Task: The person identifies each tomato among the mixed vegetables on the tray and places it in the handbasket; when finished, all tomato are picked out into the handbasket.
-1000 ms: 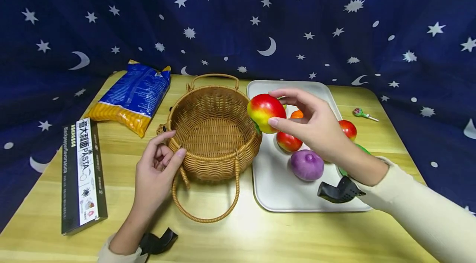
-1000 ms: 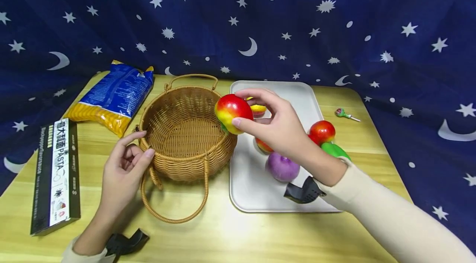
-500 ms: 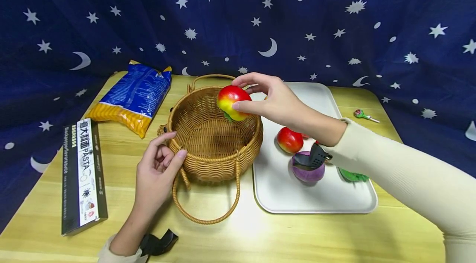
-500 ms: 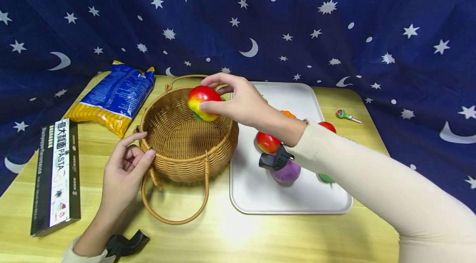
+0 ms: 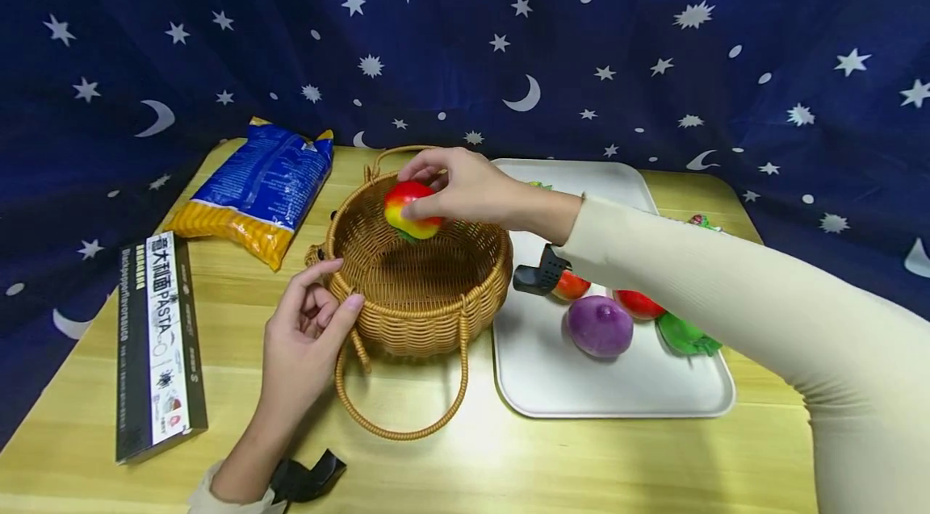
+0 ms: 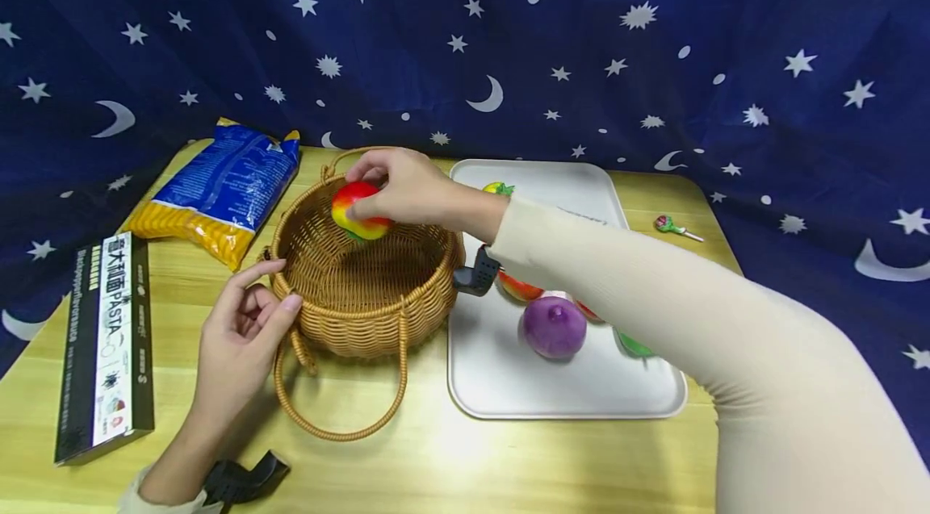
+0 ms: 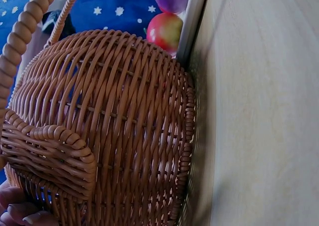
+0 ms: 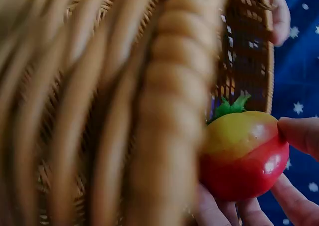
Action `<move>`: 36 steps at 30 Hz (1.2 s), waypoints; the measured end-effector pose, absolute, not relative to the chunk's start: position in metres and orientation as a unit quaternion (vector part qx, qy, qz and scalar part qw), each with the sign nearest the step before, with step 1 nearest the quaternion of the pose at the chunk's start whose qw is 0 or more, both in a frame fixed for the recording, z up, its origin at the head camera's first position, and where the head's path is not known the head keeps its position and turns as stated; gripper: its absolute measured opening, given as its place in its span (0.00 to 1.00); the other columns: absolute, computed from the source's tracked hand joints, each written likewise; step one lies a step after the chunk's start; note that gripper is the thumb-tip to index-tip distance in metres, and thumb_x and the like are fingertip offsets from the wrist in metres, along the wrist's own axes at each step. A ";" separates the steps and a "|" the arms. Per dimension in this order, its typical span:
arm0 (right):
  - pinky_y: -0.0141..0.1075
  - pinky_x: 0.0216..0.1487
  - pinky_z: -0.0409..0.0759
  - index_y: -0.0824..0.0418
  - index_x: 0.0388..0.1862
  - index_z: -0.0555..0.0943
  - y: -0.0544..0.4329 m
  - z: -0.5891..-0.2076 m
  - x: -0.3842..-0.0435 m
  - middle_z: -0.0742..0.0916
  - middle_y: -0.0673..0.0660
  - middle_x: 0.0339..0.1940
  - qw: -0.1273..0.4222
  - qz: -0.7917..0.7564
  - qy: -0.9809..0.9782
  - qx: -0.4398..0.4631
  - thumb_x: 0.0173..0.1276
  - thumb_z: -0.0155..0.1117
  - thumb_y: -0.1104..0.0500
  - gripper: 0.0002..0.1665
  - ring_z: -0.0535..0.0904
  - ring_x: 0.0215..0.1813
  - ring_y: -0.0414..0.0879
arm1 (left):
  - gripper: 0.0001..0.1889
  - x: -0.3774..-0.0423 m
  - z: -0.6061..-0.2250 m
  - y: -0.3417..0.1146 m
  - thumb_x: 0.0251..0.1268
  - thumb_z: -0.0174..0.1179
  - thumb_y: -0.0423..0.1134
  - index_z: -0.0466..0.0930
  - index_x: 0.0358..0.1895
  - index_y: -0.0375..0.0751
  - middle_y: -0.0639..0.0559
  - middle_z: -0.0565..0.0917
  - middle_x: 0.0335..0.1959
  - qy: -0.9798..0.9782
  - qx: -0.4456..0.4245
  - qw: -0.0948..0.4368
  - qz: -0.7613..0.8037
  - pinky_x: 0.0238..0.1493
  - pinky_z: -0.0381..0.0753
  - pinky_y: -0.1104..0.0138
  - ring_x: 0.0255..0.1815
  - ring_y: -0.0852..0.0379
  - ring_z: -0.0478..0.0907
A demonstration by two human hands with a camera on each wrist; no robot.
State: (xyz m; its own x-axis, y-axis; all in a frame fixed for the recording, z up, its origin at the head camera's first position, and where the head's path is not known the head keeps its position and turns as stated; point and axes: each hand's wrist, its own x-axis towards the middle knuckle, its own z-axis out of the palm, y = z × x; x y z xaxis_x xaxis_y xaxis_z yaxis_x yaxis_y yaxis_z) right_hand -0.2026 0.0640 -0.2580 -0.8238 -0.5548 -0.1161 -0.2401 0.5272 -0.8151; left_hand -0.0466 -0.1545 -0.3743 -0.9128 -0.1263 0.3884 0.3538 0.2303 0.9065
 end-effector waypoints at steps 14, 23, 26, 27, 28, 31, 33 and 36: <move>0.46 0.44 0.84 0.55 0.56 0.82 0.036 -0.269 -0.215 0.85 0.51 0.55 0.359 -0.344 0.833 -0.244 0.65 0.75 0.57 0.21 0.82 0.45 0.47 | 0.25 -0.047 -0.376 -0.155 0.68 0.66 0.28 0.76 0.67 0.43 0.49 0.68 0.26 -0.765 -0.070 0.194 -0.611 0.21 0.60 0.69 0.22 0.59 0.61; 0.47 0.46 0.84 0.56 0.57 0.81 0.032 -0.255 -0.225 0.83 0.54 0.57 0.375 -0.309 0.842 -0.234 0.66 0.74 0.58 0.21 0.82 0.46 0.47 | 0.25 -0.048 -0.377 -0.154 0.68 0.67 0.28 0.75 0.67 0.44 0.49 0.69 0.25 -0.767 -0.074 0.200 -0.605 0.20 0.60 0.69 0.22 0.60 0.61; 0.48 0.47 0.84 0.56 0.56 0.81 0.030 -0.257 -0.229 0.82 0.54 0.56 0.369 -0.310 0.844 -0.234 0.66 0.74 0.58 0.21 0.81 0.45 0.46 | 0.25 -0.048 -0.377 -0.154 0.68 0.67 0.28 0.76 0.67 0.45 0.49 0.69 0.25 -0.769 -0.072 0.201 -0.603 0.20 0.60 0.69 0.22 0.60 0.61; 0.48 0.47 0.84 0.56 0.56 0.81 0.029 -0.258 -0.231 0.82 0.54 0.56 0.369 -0.309 0.845 -0.233 0.66 0.74 0.58 0.21 0.81 0.45 0.46 | 0.25 -0.048 -0.378 -0.154 0.67 0.67 0.28 0.76 0.67 0.46 0.49 0.69 0.25 -0.769 -0.072 0.201 -0.603 0.20 0.60 0.69 0.22 0.60 0.61; 0.48 0.47 0.84 0.56 0.57 0.81 0.028 -0.261 -0.232 0.83 0.54 0.55 0.372 -0.309 0.845 -0.230 0.66 0.74 0.58 0.21 0.81 0.45 0.46 | 0.25 -0.048 -0.378 -0.154 0.67 0.67 0.28 0.76 0.67 0.46 0.49 0.69 0.26 -0.769 -0.072 0.201 -0.602 0.20 0.60 0.69 0.22 0.60 0.61; 0.50 0.49 0.83 0.56 0.57 0.80 0.025 -0.268 -0.234 0.83 0.54 0.54 0.377 -0.306 0.846 -0.220 0.66 0.75 0.57 0.22 0.81 0.42 0.44 | 0.25 -0.048 -0.378 -0.154 0.68 0.67 0.29 0.75 0.67 0.44 0.49 0.69 0.26 -0.770 -0.074 0.198 -0.602 0.20 0.60 0.69 0.22 0.60 0.61; 0.52 0.50 0.83 0.55 0.57 0.81 0.023 -0.272 -0.235 0.84 0.54 0.54 0.374 -0.307 0.848 -0.219 0.66 0.75 0.56 0.22 0.81 0.42 0.44 | 0.25 -0.048 -0.378 -0.154 0.68 0.67 0.29 0.75 0.67 0.43 0.49 0.69 0.26 -0.772 -0.074 0.198 -0.599 0.20 0.60 0.69 0.22 0.60 0.61; 0.53 0.50 0.83 0.56 0.56 0.81 0.018 -0.277 -0.237 0.83 0.55 0.54 0.371 -0.314 0.845 -0.223 0.65 0.76 0.56 0.22 0.81 0.44 0.45 | 0.26 -0.048 -0.378 -0.154 0.67 0.67 0.29 0.75 0.67 0.45 0.49 0.69 0.26 -0.775 -0.074 0.201 -0.594 0.20 0.60 0.69 0.22 0.60 0.61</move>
State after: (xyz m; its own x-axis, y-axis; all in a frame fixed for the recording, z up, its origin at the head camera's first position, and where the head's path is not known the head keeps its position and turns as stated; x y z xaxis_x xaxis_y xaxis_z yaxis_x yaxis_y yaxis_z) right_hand -0.2375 0.0182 -0.2773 -0.6246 -0.6101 -0.4875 -0.1437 0.7034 -0.6961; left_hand -0.0482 -0.1541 -0.3783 -0.9081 -0.1250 0.3997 0.3536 0.2825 0.8917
